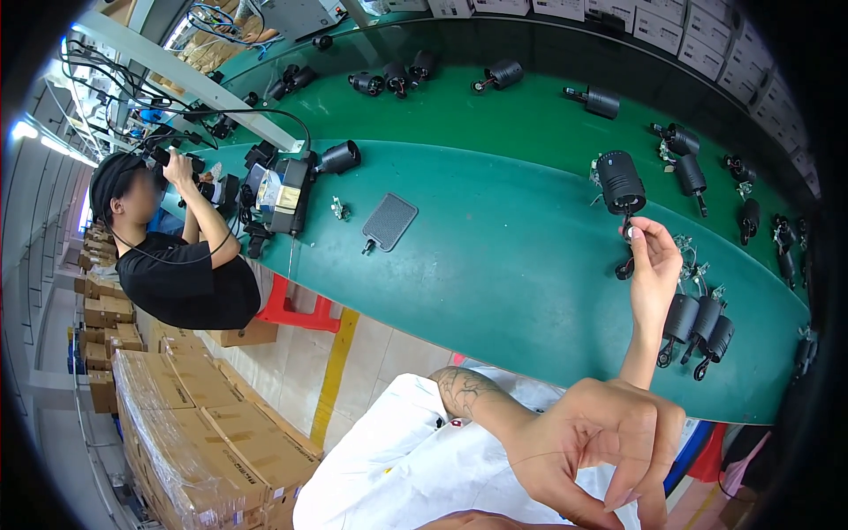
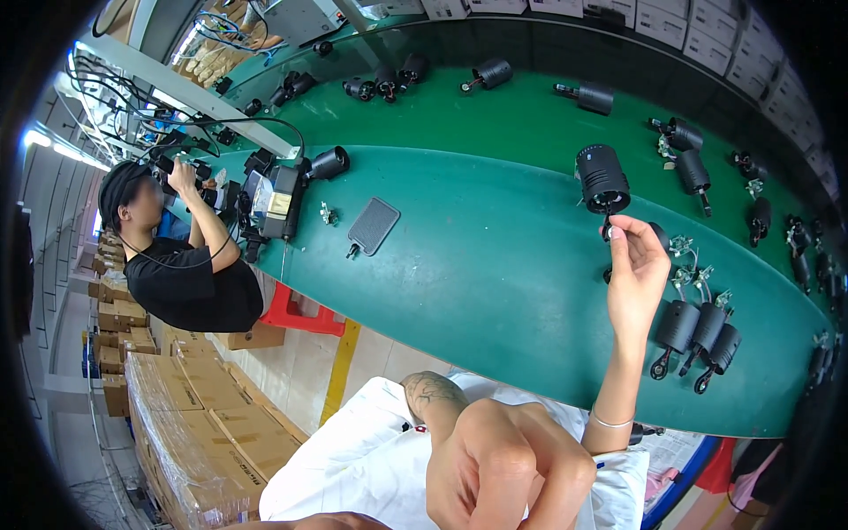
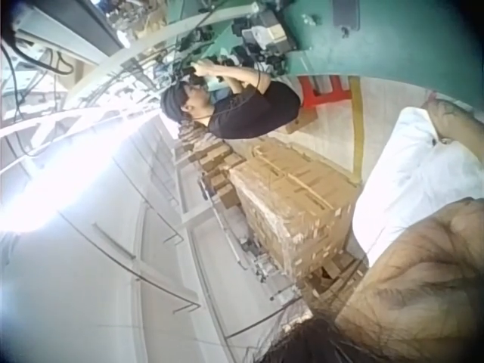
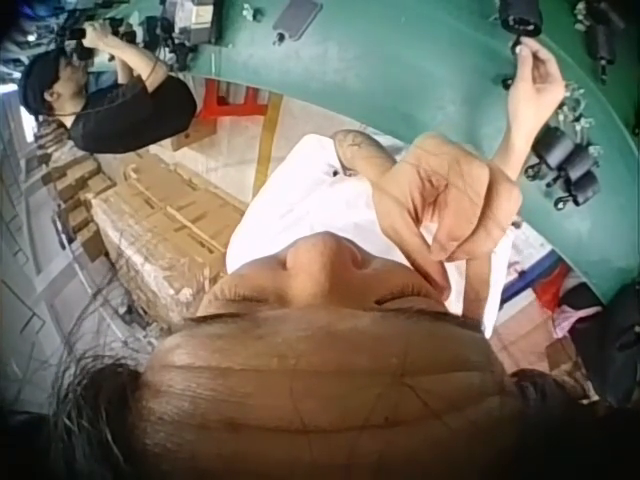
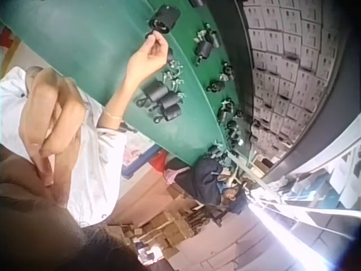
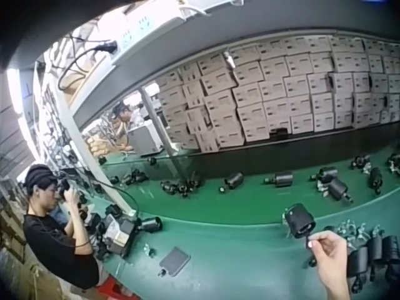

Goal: Assembling small circuit boards into black plastic housings at a factory workstation.

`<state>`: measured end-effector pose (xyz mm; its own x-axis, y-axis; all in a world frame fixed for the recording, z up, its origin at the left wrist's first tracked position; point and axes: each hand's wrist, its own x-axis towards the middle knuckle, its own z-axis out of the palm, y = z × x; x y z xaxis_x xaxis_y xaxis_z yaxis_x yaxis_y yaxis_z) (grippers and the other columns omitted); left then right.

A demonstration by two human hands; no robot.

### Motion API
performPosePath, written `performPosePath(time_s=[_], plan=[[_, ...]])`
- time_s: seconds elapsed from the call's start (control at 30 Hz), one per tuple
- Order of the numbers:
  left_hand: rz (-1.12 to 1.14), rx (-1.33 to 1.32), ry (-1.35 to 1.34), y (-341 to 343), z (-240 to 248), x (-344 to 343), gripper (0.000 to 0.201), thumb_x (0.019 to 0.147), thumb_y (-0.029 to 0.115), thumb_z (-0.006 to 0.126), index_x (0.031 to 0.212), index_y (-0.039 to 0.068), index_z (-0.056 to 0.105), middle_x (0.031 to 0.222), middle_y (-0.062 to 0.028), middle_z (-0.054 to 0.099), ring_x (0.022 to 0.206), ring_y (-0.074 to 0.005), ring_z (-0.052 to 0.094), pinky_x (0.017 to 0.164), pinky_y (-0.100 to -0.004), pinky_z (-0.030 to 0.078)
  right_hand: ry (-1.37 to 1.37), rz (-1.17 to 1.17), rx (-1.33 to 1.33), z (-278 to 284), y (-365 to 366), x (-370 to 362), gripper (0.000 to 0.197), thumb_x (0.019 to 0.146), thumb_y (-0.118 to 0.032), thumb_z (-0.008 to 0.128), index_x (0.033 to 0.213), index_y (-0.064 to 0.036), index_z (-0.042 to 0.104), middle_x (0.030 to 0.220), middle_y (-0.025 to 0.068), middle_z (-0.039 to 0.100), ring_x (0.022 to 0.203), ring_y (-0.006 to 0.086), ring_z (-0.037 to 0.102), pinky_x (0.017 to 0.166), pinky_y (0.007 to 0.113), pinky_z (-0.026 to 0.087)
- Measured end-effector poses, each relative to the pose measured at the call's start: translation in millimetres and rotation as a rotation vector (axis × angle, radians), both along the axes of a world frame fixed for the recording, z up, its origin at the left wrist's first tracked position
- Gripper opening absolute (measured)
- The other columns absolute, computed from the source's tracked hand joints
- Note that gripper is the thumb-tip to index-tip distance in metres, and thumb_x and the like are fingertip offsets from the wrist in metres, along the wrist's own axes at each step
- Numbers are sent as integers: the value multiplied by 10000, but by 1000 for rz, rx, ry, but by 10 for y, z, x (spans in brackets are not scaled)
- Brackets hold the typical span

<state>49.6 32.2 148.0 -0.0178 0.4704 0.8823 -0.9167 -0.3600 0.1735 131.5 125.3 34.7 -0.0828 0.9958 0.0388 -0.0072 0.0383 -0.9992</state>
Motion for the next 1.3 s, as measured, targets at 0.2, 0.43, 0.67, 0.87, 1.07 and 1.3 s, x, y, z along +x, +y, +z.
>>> performPosePath(time_s=[0.2,0.43,0.67,0.87,1.07,1.3], plan=[[-42,-250,-61,-206,35,47,423,657,-78,804,919,50,498,922,-123,579,735,-163,608,592,-235,505,33,23,7,93,-62,25,143,917,-15,548,1035,32,614,949,90,648,871,128,598,825,226,452],[797,-586,122,-306,-491,-379,402,667,-178,725,938,37,521,962,-112,556,772,-227,666,679,-312,579,79,58,59,180,-467,9,117,898,-1,563,1003,13,614,976,105,649,894,161,604,848,257,453],[840,-1201,297,-292,-828,-630,639,716,-85,699,1277,22,413,1251,-170,496,961,-301,650,872,-355,516,-169,175,362,86,-1080,-78,141,738,66,634,852,6,690,1108,174,646,892,269,635,804,333,513],[593,-1117,411,-467,-904,-663,694,677,-27,727,1286,3,394,1163,-159,554,945,-264,634,857,-341,501,15,568,510,-51,-915,157,148,704,51,673,846,6,674,1019,178,661,876,265,647,791,350,520],[355,-1040,631,-630,-973,-656,704,624,21,781,1238,-13,437,1065,-141,607,895,-231,620,840,-327,490,215,284,80,113,-479,196,195,832,8,574,1014,33,638,1053,194,657,875,284,647,833,378,513],[177,-961,777,-727,-1002,-586,687,585,59,820,1184,-11,492,1066,-118,618,829,-220,616,818,-320,482,455,758,-204,71,-232,138,119,859,-3,586,952,30,652,986,181,663,814,270,638,785,336,519]])
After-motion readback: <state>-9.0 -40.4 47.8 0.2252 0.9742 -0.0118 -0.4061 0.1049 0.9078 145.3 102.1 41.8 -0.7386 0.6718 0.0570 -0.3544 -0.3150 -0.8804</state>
